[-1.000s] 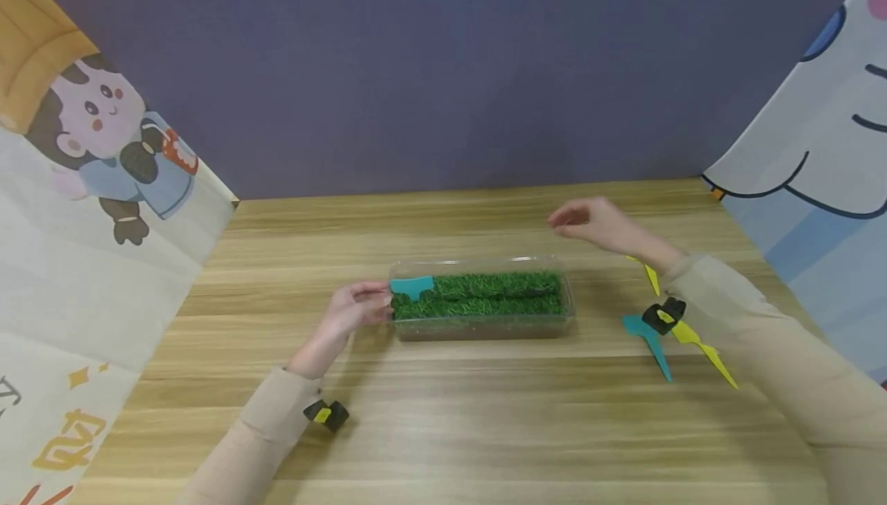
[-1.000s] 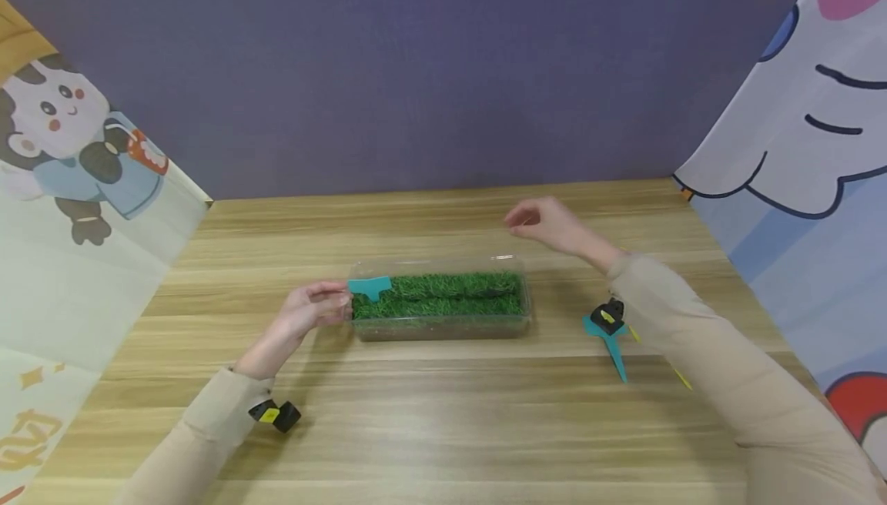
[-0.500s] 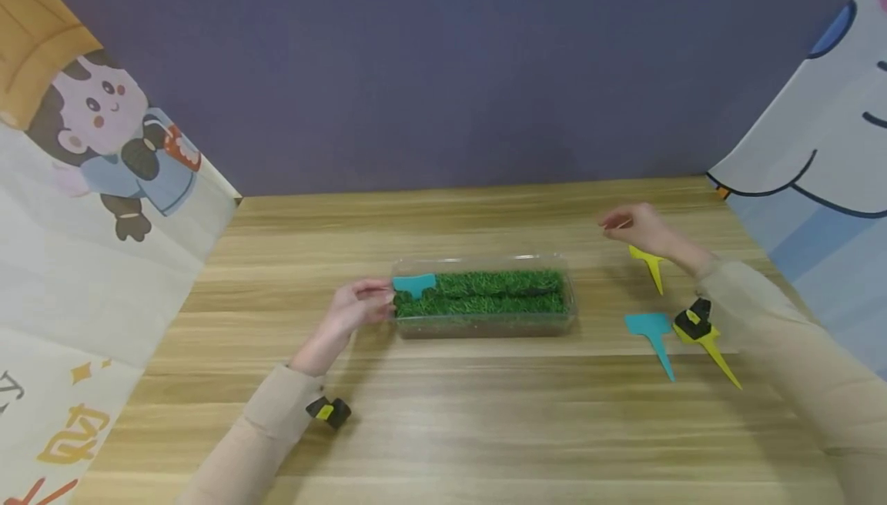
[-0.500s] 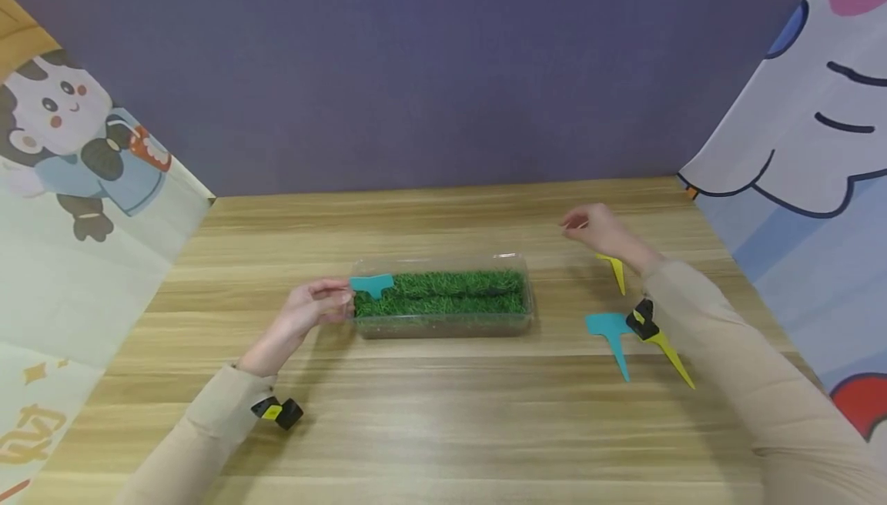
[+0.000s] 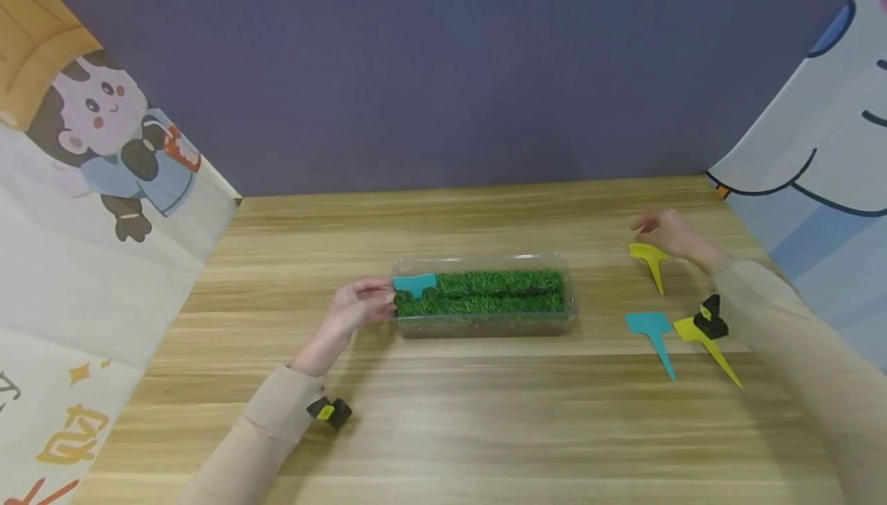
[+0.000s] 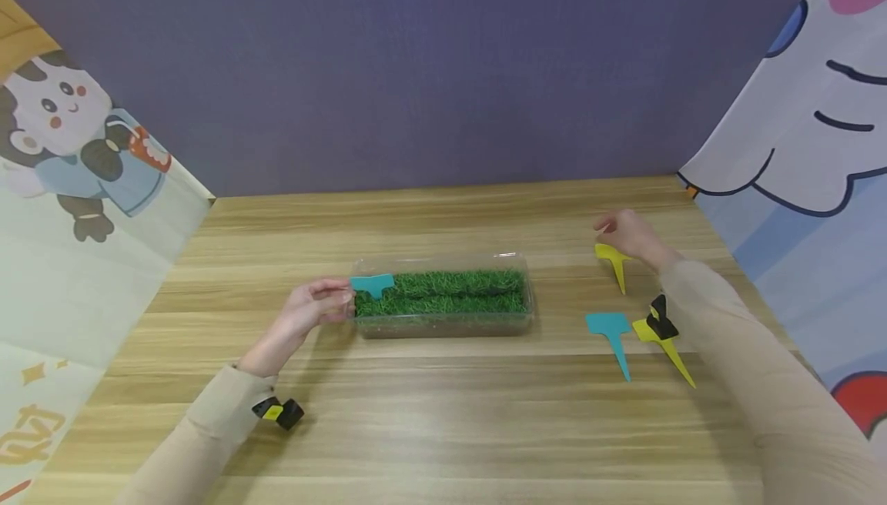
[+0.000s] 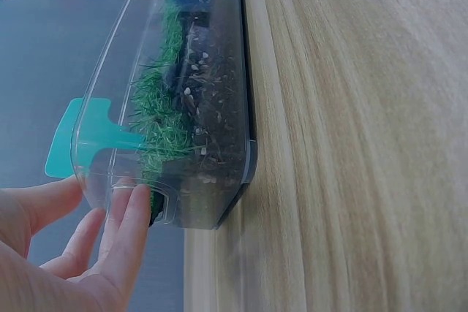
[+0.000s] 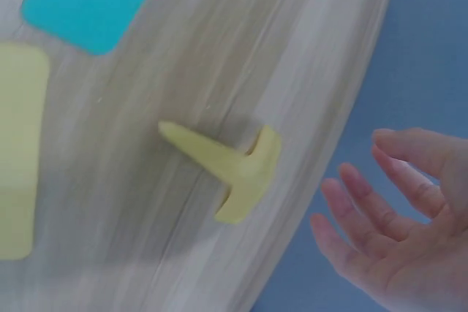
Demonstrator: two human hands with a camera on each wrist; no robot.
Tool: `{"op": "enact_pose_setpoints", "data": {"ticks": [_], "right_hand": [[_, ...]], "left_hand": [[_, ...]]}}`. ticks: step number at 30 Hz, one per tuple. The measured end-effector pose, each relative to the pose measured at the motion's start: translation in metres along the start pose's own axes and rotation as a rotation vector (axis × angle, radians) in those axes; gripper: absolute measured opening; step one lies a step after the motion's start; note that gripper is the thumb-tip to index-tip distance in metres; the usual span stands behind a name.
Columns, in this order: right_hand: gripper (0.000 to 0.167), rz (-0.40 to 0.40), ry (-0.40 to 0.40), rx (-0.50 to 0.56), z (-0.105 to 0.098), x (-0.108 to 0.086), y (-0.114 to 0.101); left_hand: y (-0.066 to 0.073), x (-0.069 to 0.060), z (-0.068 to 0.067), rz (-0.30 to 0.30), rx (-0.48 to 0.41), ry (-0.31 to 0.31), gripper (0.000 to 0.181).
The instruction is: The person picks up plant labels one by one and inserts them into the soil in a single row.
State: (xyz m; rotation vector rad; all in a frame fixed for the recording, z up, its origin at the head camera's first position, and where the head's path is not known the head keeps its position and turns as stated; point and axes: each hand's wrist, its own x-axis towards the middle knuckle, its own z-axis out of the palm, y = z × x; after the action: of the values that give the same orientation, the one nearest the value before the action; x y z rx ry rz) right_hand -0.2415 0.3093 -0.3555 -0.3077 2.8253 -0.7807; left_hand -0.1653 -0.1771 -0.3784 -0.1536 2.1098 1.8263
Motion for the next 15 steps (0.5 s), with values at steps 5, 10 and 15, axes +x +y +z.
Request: {"op": "enact_pose_setpoints", "data": {"ticks": [5, 10, 15], "right_hand": [[0.031, 0.016, -0.005, -0.017, -0.001, 0.001, 0.012], [0.035, 0.021, 0.000, -0.052, 0.001, 0.003, 0.021], [0.039, 0.055, -0.029, -0.076, 0.002, 0.006, 0.029]], "left_hand": [[0.000, 0.001, 0.001, 0.000, -0.008, 0.002, 0.038], [0.000, 0.002, 0.003, -0.005, -0.014, 0.010, 0.038], [0.000, 0.002, 0.003, -0.002, -0.018, 0.010, 0.038]]}}
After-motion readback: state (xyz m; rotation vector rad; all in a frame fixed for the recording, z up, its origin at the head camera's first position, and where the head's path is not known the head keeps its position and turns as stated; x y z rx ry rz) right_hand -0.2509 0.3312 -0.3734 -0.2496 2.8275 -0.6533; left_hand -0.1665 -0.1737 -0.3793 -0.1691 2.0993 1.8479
